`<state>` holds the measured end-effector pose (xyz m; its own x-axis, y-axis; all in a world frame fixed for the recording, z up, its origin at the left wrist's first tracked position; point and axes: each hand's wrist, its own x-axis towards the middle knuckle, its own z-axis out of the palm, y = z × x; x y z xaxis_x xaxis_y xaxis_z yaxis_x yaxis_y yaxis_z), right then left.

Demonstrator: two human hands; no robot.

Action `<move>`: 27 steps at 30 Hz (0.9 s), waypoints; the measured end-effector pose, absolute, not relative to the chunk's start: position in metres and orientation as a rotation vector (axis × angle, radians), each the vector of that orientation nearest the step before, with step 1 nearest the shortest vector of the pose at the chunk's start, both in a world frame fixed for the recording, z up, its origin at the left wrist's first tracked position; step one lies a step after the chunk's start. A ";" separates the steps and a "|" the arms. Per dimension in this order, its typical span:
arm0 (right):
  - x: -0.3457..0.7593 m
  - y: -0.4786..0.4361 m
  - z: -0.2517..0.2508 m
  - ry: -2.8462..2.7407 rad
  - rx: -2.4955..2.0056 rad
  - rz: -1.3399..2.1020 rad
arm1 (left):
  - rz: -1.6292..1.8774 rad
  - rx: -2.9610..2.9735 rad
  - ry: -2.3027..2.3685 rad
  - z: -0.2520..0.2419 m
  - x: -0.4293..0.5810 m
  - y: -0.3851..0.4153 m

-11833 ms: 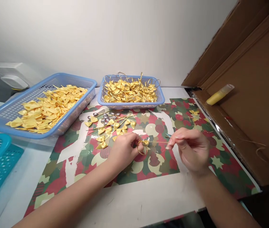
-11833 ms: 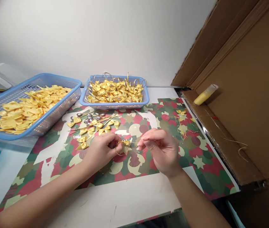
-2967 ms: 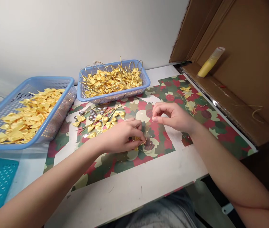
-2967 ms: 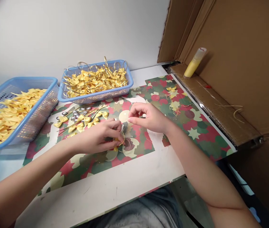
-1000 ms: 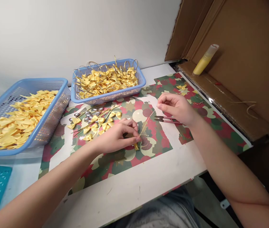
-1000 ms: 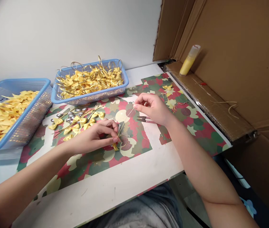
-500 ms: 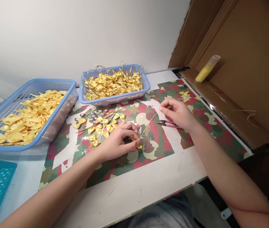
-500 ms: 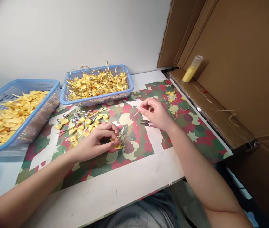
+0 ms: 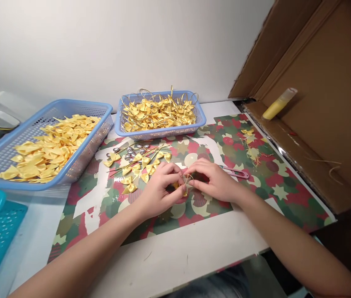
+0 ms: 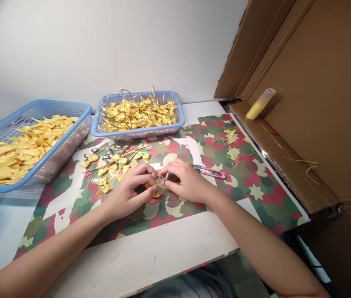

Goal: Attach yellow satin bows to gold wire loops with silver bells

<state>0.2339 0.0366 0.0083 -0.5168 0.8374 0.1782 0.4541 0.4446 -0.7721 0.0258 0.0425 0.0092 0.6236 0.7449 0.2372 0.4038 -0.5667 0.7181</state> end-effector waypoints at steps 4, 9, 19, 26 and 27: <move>0.230 0.038 0.001 -2.072 -1.052 0.925 | 0.702 2.265 0.881 0.008 0.026 0.041; 0.226 0.036 0.002 -2.053 -1.087 1.041 | 0.724 2.281 0.912 0.007 0.025 0.039; 0.257 0.038 0.023 -2.203 -1.264 0.879 | 0.656 2.459 0.932 0.003 0.021 0.040; 0.254 0.031 0.027 -2.474 -1.336 0.588 | 0.639 2.471 0.941 0.001 0.024 0.040; 0.254 0.032 0.028 -2.474 -1.322 0.579 | 0.638 2.466 0.935 0.001 0.024 0.041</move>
<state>0.2544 0.0322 0.0276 -0.5440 0.8374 0.0534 0.7268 0.5020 -0.4688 0.0237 0.0408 0.0013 0.6677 0.6955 0.2653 0.5002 -0.6832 0.5320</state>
